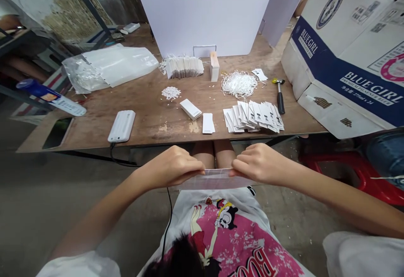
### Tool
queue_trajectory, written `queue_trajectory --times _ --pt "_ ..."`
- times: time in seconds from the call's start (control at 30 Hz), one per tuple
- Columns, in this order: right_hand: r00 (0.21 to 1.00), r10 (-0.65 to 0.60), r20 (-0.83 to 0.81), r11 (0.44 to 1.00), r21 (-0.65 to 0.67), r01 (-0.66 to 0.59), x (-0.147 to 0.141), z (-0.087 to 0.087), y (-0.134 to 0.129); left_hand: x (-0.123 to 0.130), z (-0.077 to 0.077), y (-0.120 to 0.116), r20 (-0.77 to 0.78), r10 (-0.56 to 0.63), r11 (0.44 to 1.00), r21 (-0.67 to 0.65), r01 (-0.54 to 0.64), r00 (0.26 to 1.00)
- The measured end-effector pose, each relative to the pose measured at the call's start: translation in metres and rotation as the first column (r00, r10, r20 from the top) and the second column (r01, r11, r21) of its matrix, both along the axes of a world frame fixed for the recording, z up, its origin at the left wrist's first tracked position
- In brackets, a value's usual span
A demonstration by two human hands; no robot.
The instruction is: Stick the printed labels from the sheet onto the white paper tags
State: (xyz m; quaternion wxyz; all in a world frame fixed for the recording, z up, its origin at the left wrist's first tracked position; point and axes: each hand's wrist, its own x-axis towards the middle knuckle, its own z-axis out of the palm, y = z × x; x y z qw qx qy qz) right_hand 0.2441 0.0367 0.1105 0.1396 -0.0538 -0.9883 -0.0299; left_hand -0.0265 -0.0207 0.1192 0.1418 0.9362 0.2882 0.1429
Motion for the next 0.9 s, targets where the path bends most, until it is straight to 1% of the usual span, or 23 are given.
queue_trajectory --times 0.17,0.27,0.33,0.4,0.47,0.53,0.57,0.6,0.63,0.7,0.77,0.83,0.9 --pt "1.0 0.004 0.01 0.999 -0.036 -0.004 0.007 -0.003 0.002 -0.002 -0.005 0.003 0.019 -0.003 1.0 -0.011 0.003 1.0" --pt "1.0 0.002 0.009 0.996 -0.085 -0.001 0.011 -0.002 0.004 -0.005 -0.008 0.004 0.035 0.006 1.0 -0.012 -0.005 0.999" --pt "1.0 -0.015 0.027 0.992 -0.126 0.018 0.016 0.0 0.005 -0.01 -0.009 0.004 0.055 0.019 0.999 -0.039 -0.017 0.998" --pt "0.999 -0.026 0.045 0.986 -0.164 0.033 0.019 0.001 0.006 -0.013 -0.009 0.003 0.046 0.031 0.999 -0.04 -0.03 0.998" --pt "0.997 -0.033 0.063 0.983 -0.178 0.043 0.019 0.001 0.005 -0.011 -0.007 0.002 -0.04 0.065 0.997 0.043 -0.063 0.997" --pt "0.994 -0.038 0.1 0.984 -0.172 0.055 0.014 0.001 0.003 -0.001 -0.004 0.0 -0.131 0.129 0.979 0.176 -0.105 0.983" --pt "0.991 -0.037 0.125 0.984 -0.168 0.058 0.01 0.001 0.001 0.007 -0.003 -0.001 -0.145 0.156 0.966 0.23 -0.119 0.977" --pt "0.989 -0.027 0.144 0.984 -0.17 0.051 0.006 0.003 0.0 0.016 -0.002 -0.001 -0.138 0.164 0.959 0.256 -0.125 0.977" --pt "0.987 -0.008 0.158 0.983 -0.181 0.037 0.002 0.004 -0.002 0.025 -0.002 -0.002 -0.11 0.142 0.956 0.271 -0.107 0.984" --pt "0.986 0.041 0.161 0.976 -0.219 -0.004 -0.004 0.01 -0.005 0.042 -0.002 -0.003 -0.063 0.056 0.944 0.329 -0.032 0.996" --pt "0.985 0.078 0.153 0.964 -0.262 -0.036 -0.007 0.017 -0.009 0.052 -0.003 -0.005 -0.032 -0.024 0.92 0.391 0.035 0.999" --pt "0.983 0.1 0.154 0.954 -0.295 -0.051 -0.006 0.024 -0.011 0.054 -0.004 -0.008 -0.005 -0.055 0.896 0.441 0.052 0.998" --pt "0.981 0.109 0.158 0.949 -0.311 -0.056 -0.002 0.028 -0.013 0.051 -0.004 -0.01 -0.002 -0.047 0.875 0.483 0.042 0.999"
